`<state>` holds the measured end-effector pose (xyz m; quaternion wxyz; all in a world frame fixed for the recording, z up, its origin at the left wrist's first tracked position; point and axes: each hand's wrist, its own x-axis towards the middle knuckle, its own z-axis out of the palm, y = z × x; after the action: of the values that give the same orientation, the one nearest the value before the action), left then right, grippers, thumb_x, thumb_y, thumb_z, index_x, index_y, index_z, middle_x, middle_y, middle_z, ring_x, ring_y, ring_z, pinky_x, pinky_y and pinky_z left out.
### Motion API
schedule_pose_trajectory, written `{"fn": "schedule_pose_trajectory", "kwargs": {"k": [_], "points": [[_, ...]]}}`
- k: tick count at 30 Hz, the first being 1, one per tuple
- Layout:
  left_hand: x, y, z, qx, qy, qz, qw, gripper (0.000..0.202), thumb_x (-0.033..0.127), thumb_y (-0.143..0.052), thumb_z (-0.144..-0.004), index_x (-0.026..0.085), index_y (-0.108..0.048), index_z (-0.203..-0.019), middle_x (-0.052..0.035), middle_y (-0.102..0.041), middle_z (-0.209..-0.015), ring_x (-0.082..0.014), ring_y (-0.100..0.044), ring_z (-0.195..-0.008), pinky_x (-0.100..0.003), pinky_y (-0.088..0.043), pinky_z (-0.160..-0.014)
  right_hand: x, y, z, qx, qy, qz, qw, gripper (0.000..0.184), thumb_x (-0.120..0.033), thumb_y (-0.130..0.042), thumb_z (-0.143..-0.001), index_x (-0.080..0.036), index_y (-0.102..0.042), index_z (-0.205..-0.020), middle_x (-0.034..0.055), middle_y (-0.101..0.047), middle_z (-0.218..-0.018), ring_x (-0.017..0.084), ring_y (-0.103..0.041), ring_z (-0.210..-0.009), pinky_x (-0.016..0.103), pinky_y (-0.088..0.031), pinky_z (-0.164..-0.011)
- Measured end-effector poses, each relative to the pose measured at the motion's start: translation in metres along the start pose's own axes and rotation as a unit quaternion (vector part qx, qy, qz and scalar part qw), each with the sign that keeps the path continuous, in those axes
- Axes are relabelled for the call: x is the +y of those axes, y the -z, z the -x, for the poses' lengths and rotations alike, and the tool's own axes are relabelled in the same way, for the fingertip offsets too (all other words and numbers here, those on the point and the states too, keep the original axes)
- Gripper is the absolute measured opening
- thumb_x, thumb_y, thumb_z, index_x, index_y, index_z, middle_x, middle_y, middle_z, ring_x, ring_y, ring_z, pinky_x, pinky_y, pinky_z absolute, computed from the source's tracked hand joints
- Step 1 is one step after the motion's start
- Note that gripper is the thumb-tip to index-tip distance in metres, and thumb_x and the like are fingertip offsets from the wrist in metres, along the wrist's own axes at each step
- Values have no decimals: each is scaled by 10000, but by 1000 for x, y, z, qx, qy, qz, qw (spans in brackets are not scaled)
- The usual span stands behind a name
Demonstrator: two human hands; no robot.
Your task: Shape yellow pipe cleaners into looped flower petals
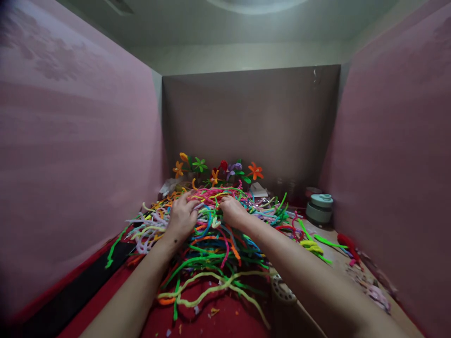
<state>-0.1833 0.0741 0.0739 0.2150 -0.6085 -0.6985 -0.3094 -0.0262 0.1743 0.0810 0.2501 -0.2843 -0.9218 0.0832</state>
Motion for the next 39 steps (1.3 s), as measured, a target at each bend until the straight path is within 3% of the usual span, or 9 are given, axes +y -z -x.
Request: {"fn": "schedule_pose_trajectory", "kwargs": {"k": [4,8,14,19,25,34,39], "points": [[-2,-9,5,-70,-27,-13,997,294,144,-396,-806,153,-649,-956,-106,-571,-1150,-237,-480,-1077,-385,-397,-915,2,4,-4,59,-62,-88,992,269,-34,-476,-645,-142,-705,-736,60,-684,-797,170,-607,-756,244,-444,-694],[4,-8,11,-102,-42,-38,993,283,128,-404,-798,126,-634,-963,-144,-527,-1224,-263,-462,-1107,-416,-409,-893,6,5,-10,134,-122,-182,966,182,-145,-524,-645,-132,-693,-713,27,-666,-649,141,-586,-592,223,-437,-556],[13,-5,15,-123,-38,-72,989,320,67,-374,-773,62,-582,-1016,-200,-360,-1374,-300,-428,-1136,-450,-420,-871,0,17,-9,237,-153,-269,921,217,-251,-512,-622,-134,-671,-713,24,-640,-627,132,-557,-587,235,-435,-568],[13,-5,16,-136,-43,-85,986,315,84,-357,-783,71,-579,-1007,-186,-377,-1370,-304,-441,-1114,-450,-447,-832,-3,31,-3,282,-165,-306,894,201,-227,-493,-560,-136,-635,-671,8,-599,-594,122,-510,-550,236,-413,-541],[12,-6,17,-142,-58,-90,984,321,97,-333,-799,61,-583,-998,-179,-389,-1361,-314,-438,-1105,-449,-452,-818,7,46,7,357,-196,-300,863,207,-231,-463,-543,-141,-608,-658,2,-564,-576,122,-473,-538,248,-388,-541],[4,-17,16,-150,-50,-83,984,310,156,-325,-845,86,-585,-999,-168,-487,-1247,-284,-464,-1076,-411,-453,-806,31,56,22,411,-248,-227,847,212,-233,-473,-550,-128,-631,-644,-13,-508,-474,117,-433,-473,237,-343,-479],[2,-21,17,-153,-37,-75,985,296,160,-330,-850,89,-582,-989,-164,-529,-1166,-274,-485,-1055,-407,-438,-818,51,79,31,464,-266,-192,823,260,-242,-446,-592,-117,-629,-727,-30,-485,-469,111,-430,-440,231,-339,-457]]}}
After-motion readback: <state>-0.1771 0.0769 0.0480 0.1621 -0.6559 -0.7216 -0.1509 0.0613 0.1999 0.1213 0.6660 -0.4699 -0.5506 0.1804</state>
